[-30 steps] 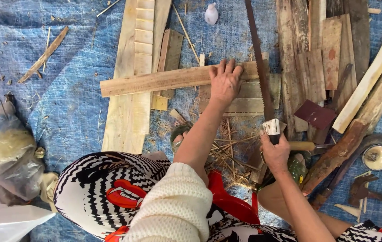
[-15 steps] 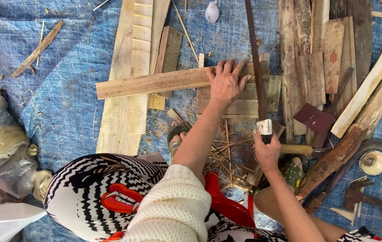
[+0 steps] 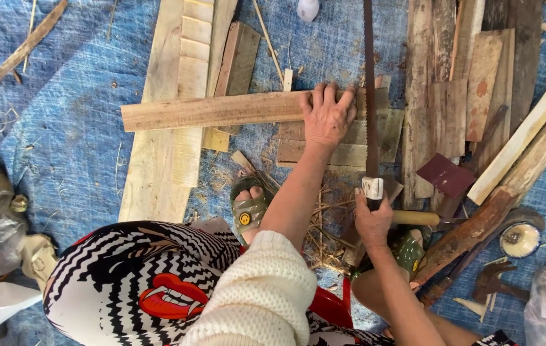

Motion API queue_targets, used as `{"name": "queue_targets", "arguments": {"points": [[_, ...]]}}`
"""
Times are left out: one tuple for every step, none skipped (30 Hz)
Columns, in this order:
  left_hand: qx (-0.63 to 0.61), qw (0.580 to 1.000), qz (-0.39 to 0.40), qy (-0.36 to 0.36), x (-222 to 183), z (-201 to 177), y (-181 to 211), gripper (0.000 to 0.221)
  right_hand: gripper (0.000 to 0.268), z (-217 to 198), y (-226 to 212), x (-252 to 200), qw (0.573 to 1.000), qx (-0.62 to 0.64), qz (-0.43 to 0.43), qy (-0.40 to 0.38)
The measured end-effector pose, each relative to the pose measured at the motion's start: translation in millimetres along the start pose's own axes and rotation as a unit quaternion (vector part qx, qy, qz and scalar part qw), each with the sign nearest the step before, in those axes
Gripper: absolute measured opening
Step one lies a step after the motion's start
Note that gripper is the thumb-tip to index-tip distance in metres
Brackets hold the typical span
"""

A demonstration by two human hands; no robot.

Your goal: The person is using a hand saw to cut a series of parallel notches into a wooden plank after initially shaving it with a curved blade.

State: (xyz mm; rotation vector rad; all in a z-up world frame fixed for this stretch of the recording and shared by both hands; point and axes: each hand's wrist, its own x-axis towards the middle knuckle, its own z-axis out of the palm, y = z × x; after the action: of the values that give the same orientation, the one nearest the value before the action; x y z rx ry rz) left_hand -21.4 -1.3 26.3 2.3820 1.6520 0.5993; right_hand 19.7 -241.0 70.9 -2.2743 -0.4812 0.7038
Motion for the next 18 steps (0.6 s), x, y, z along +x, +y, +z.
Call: {"name": "queue_targets", "arguments": {"points": [[-0.007, 1.0, 0.001, 0.004, 0.7, -2.4, 0.4, 0.023, 0.047, -2.3, -1.0, -2.7, 1.0, -0.016, -0.004, 0.002], [-0.014, 1.0, 0.003, 0.01, 2.4, -5.3, 0.5, 0.022, 0.043, -4.1, -2.7, -5.1, 0.999, -0.031, -0.008, 0.003], [-0.013, 1.0, 0.001, 0.007, -2.3, -4.8, -0.1, 0.022, 0.043, -8.0, -3.2, -7.5, 0.999, -0.033, -0.007, 0.001], [-0.009, 1.0, 0.004, 0.02, -0.6, -3.7, 0.6, 0.022, 0.031, -10.6, -6.2, -5.2, 1.0, -0.029, 0.003, -0.001], [-0.006, 0.999, 0.007, 0.033, 1.3, -3.0, 1.6, 0.023, 0.023, -13.6, -9.7, -3.0, 1.0, -0.025, 0.012, -0.003], [-0.007, 0.999, 0.006, 0.036, 2.7, 1.1, 1.2, 0.023, 0.023, -11.1, -9.9, 1.1, 1.0, -0.024, 0.009, -0.003], [-0.005, 0.999, 0.01, 0.043, 3.8, 5.8, 0.7, 0.024, 0.024, -8.4, -9.5, 5.1, 1.0, -0.013, 0.006, -0.004], [-0.002, 0.999, 0.013, 0.045, -1.0, 9.6, -1.1, 0.025, 0.025, -6.2, -6.7, 3.7, 1.0, -0.003, 0.007, -0.007], [-0.002, 0.999, 0.013, 0.044, -1.4, 12.4, -1.2, 0.025, 0.025, -5.9, -3.9, 4.1, 1.0, -0.004, 0.009, -0.008], [-0.002, 0.999, 0.011, 0.045, -2.0, 15.0, -2.5, 0.026, 0.024, -4.9, -1.0, 4.2, 1.0, 0.0, 0.007, -0.008], [-0.002, 0.999, 0.009, 0.046, -2.9, 17.8, -3.5, 0.026, 0.024, -4.1, 2.2, 4.5, 1.0, 0.005, 0.005, -0.007], [-0.003, 0.999, 0.009, 0.042, -4.1, 15.9, -2.8, 0.026, 0.024, -7.3, -3.0, 0.5, 1.0, 0.003, 0.009, -0.007], [-0.003, 0.999, 0.009, 0.049, -5.1, 13.5, -1.9, 0.025, 0.022, -10.8, -8.8, -3.6, 1.0, -0.002, 0.008, -0.009], [-0.002, 0.998, 0.009, 0.062, 0.4, 11.3, -1.5, 0.024, 0.021, -12.1, -17.3, -2.4, 1.0, -0.004, 0.001, -0.011], [-0.002, 0.998, 0.01, 0.063, -2.3, 9.0, -1.7, 0.024, 0.021, -10.7, -10.8, -3.0, 1.0, -0.003, 0.0, -0.011], [0.003, 0.998, 0.01, 0.057, -1.2, 8.0, -0.9, 0.025, 0.023, -8.6, -5.5, 0.2, 1.0, 0.003, 0.011, -0.014], [0.008, 0.999, 0.01, 0.051, -0.3, 7.5, -0.5, 0.025, 0.028, -6.1, 0.2, 3.7, 1.0, 0.01, 0.023, -0.018], [0.01, 0.999, 0.008, 0.048, 0.4, 5.4, -0.8, 0.025, 0.028, -4.7, 1.1, 5.0, 0.999, 0.009, 0.025, -0.02]]}}
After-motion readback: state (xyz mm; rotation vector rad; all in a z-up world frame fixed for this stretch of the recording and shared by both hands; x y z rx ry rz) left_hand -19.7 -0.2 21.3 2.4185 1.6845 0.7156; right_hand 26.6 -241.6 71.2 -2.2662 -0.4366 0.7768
